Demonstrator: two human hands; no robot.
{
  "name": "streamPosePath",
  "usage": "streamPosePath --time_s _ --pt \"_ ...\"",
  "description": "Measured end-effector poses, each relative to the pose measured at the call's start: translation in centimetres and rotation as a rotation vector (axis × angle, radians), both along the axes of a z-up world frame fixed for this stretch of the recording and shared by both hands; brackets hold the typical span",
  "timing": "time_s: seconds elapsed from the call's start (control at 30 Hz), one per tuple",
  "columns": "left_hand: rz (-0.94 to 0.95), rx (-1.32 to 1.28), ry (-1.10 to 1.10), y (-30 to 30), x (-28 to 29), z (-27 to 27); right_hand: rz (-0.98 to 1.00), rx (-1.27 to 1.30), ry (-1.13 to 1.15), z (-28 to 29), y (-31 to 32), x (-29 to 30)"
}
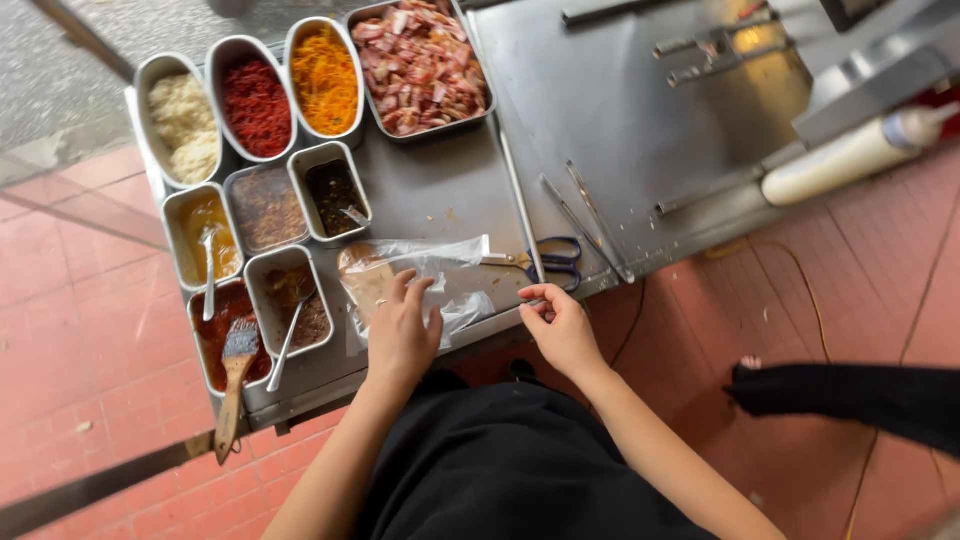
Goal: Preparing a sandwich by adding ingredients, sauces, toasting it in a press, and placing it in a bag.
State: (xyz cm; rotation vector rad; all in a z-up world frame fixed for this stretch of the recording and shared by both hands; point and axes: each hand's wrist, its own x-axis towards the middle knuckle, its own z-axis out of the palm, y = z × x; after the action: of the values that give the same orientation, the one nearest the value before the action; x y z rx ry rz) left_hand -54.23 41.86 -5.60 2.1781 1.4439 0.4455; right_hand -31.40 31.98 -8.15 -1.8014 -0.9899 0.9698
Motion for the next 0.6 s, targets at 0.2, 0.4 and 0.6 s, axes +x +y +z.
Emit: streamPosePath --time_s 0.2,0.4,0.6 --pt "-0.324 -0.05 -0.116 -1.0 2.8 2.0 -0.326 0.011 0.074 -1.8 -6.1 1.0" --pt "-0.603 0.045 -0.239 -3.2 5.9 1.8 -0.531 -0.027 0.029 1.0 -12.7 1.4" --pt "-0.668 0.003 -0.301 -6.9 6.4 3.6 -0.59 0.018 0.017 -0.6 -18.1 1.4"
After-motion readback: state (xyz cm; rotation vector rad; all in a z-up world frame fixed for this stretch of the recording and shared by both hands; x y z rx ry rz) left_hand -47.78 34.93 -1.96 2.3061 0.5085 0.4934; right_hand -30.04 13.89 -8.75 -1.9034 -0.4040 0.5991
